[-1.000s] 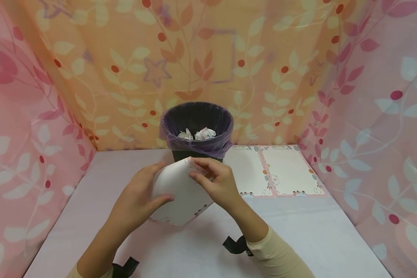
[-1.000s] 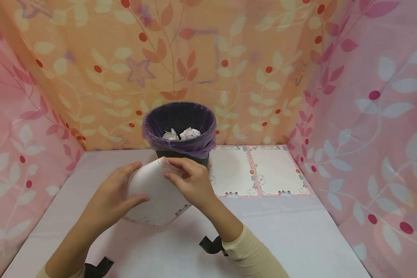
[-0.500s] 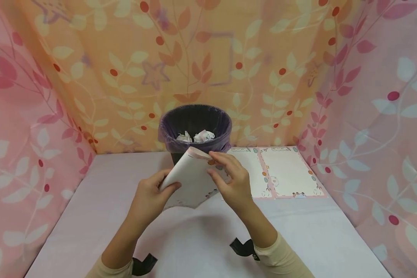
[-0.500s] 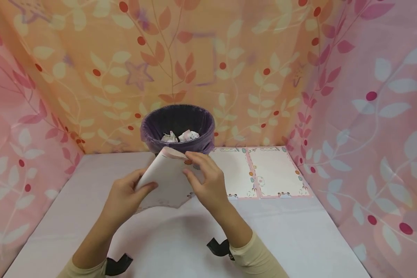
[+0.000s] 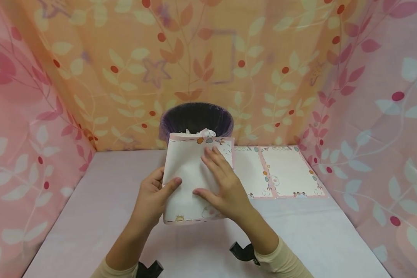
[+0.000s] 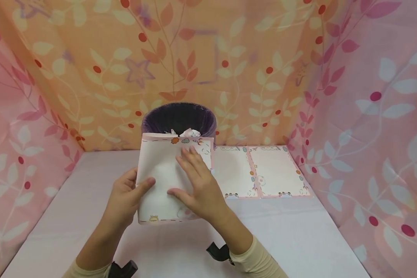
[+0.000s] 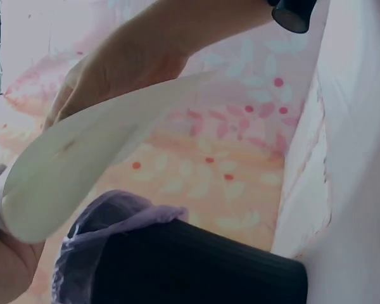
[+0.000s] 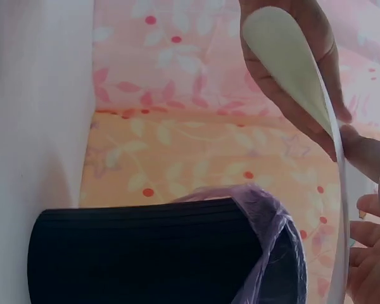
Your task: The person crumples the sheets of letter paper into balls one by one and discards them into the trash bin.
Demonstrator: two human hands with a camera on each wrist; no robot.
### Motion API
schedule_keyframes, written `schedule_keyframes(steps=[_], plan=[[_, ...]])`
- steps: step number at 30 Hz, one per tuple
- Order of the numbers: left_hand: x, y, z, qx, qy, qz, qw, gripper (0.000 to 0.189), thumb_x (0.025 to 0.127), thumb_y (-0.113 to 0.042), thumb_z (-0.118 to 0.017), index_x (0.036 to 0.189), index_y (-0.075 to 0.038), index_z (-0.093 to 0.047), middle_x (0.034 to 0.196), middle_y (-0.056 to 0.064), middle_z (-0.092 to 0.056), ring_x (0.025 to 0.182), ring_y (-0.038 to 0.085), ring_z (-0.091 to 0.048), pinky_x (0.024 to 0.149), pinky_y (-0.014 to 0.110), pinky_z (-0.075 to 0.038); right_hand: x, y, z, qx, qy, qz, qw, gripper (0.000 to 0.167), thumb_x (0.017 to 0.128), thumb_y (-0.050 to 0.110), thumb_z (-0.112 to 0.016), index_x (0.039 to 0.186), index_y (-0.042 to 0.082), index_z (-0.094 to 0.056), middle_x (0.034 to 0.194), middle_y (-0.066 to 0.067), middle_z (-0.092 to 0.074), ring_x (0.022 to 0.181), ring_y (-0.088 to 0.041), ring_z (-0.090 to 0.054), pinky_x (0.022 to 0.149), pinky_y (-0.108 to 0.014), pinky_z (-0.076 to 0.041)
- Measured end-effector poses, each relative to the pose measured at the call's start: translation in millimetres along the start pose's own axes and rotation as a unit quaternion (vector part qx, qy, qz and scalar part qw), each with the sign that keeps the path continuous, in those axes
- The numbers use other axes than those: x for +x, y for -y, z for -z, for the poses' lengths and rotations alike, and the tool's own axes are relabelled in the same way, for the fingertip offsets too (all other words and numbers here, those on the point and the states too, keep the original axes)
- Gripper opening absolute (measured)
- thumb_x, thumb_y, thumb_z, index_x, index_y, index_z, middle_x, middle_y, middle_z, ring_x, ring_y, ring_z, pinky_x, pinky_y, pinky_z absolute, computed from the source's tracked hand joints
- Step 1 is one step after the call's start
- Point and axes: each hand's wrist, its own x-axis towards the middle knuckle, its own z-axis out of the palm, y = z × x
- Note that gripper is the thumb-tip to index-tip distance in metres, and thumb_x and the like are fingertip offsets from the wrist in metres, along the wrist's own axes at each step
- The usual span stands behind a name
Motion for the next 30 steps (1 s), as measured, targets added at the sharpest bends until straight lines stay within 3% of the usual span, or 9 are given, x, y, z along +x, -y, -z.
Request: schedule_keyframes(steps=[5,8,13,17,20,23,26,28,30], plan=[[-3.4,1.3,-5.7,-0.045,0.032,-0.009,0.9984,0.038,0.102,-0.018,-0.063,0.136,-0.002,-0.056,0.107,0.001,-0.074,0.091,0.020,-0.074,0.077,0.035,-0.063,-1.5,3,-3,0.022,0.016,-0.017,0.9995,0.098,0.075,0.029,-0.093,0.155,0.006,-0.043,0.164,-0.012,-0.036,0.153,-0.033,-0.030,0.126,-0.042,-0.027],[-5.1,2.5,-8.2,-0.055,0.055,-0.037,0.9963,0.036,0.103,-0.024,-0.059,0.133,-0.003,-0.056,0.105,-0.003,-0.073,0.090,0.015,-0.070,0.076,0.030,-0.061,-2.6,6,-4,0.032,0.023,-0.035,0.9986,0.093,0.076,0.026,-0.093,0.154,0.008,-0.045,0.160,-0.009,-0.043,0.146,-0.027,-0.044,0.116,-0.038,-0.043],[-4.3,4.2,-7.5,-0.037,0.075,-0.088,0.9926,0.030,0.105,-0.022,-0.058,0.128,-0.004,-0.054,0.110,-0.001,-0.068,0.092,0.014,-0.066,0.076,0.029,-0.058,-4.8,11,-7,0.035,0.026,-0.037,0.9984,0.059,0.082,0.020,-0.088,0.134,0.010,-0.063,0.125,-0.004,-0.071,0.102,-0.016,-0.070,0.080,-0.031,-0.061],[-1.8,3.4,-2.1,0.043,0.054,-0.144,0.9872,0.032,0.098,-0.006,-0.067,0.129,-0.005,-0.057,0.121,0.000,-0.062,0.106,0.016,-0.065,0.089,0.028,-0.058,-4.3,11,-7,0.021,0.011,-0.024,0.9994,0.032,0.084,0.013,-0.085,0.112,0.009,-0.070,0.099,-0.002,-0.077,0.083,-0.013,-0.074,0.070,-0.026,-0.061],[0.7,0.8,4.8,0.117,0.057,-0.221,0.9666,0.060,0.087,0.003,-0.078,0.140,-0.006,-0.052,0.139,0.002,-0.055,0.127,0.020,-0.057,0.106,0.030,-0.051,-3.1,9,-4,0.051,0.013,-0.045,0.9976,0.021,0.084,0.008,-0.084,0.102,0.011,-0.073,0.092,0.000,-0.077,0.080,-0.010,-0.074,0.069,-0.023,-0.061],[3.1,-2.6,12.2,0.184,0.100,-0.312,0.9267,0.081,0.078,0.008,-0.084,0.148,-0.006,-0.047,0.155,0.009,-0.046,0.145,0.028,-0.043,0.118,0.032,-0.040,-3.1,7,0,0.115,0.034,-0.076,0.9898,0.017,0.085,0.006,-0.083,0.098,0.012,-0.075,0.092,0.001,-0.078,0.082,-0.010,-0.074,0.070,-0.023,-0.061],[4.9,-4.1,16.0,0.230,0.132,-0.365,0.8925,0.079,0.075,0.008,-0.085,0.146,-0.009,-0.054,0.156,0.012,-0.047,0.148,0.030,-0.041,0.119,0.029,-0.038,-3.1,5,2,0.165,0.057,-0.091,0.9804,0.016,0.086,0.007,-0.082,0.099,0.013,-0.077,0.094,0.000,-0.078,0.084,-0.011,-0.074,0.071,-0.025,-0.062],[5.6,-2.9,15.6,0.242,0.128,-0.374,0.8861,0.073,0.075,0.007,-0.085,0.141,-0.012,-0.060,0.149,0.010,-0.055,0.142,0.028,-0.048,0.115,0.027,-0.042,-2.9,4,2,0.185,0.065,-0.090,0.9765,0.015,0.086,0.006,-0.082,0.100,0.012,-0.078,0.095,-0.001,-0.078,0.084,-0.012,-0.074,0.071,-0.026,-0.062],[5.7,-0.2,13.4,0.239,0.102,-0.370,0.8920,0.066,0.075,0.008,-0.085,0.134,-0.012,-0.064,0.137,0.007,-0.063,0.130,0.024,-0.059,0.108,0.023,-0.047,-3.0,4,1,0.199,0.072,-0.083,0.9738,0.017,0.085,0.005,-0.083,0.100,0.010,-0.078,0.094,-0.003,-0.078,0.084,-0.012,-0.074,0.072,-0.027,-0.062]])
